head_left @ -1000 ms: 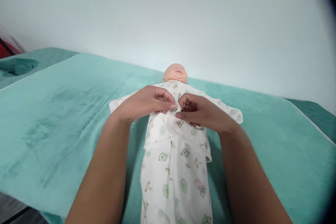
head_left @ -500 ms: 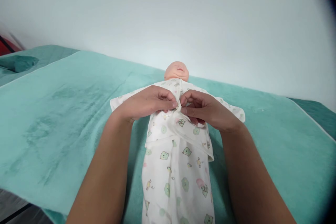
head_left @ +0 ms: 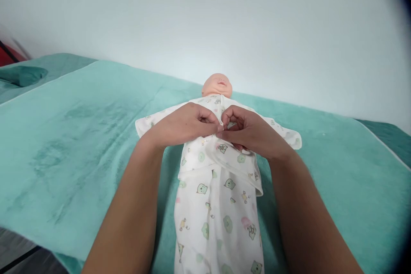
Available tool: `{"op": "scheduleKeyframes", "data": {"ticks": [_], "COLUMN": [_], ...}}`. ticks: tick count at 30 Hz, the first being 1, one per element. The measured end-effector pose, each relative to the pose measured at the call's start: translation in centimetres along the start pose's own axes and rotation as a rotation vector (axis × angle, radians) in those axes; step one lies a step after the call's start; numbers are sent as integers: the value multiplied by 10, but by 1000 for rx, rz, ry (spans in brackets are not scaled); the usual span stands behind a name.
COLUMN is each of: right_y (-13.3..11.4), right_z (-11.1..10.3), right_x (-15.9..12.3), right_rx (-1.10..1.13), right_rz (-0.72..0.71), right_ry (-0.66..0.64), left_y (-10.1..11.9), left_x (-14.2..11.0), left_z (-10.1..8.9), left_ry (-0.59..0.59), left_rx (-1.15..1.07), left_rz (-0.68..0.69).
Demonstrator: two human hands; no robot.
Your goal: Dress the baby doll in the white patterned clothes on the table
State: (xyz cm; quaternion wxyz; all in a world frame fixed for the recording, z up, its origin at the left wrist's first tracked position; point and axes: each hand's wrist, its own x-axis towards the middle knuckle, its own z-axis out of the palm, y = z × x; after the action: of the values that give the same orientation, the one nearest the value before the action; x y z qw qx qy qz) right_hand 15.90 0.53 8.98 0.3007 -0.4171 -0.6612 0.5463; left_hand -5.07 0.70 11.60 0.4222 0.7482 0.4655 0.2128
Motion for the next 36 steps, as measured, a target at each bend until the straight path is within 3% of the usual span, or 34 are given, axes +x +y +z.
{"op": "scheduleKeyframes", "data": {"ticks": [9, 24, 36], "right_y": [1, 0, 4], "right_z": [-1, 0, -5], "right_x": [1, 1, 2], "right_rx": [35, 58, 118], "right_rz": [-6, -41, -34], "right_ry": [12, 104, 89], "left_y": [0, -5, -13], "left_x": [0, 8, 16], "left_z": [6, 14, 13], "left_ry": [60, 181, 79], "left_rx": [-4, -245, -610], "left_rz": [57, 64, 6]}}
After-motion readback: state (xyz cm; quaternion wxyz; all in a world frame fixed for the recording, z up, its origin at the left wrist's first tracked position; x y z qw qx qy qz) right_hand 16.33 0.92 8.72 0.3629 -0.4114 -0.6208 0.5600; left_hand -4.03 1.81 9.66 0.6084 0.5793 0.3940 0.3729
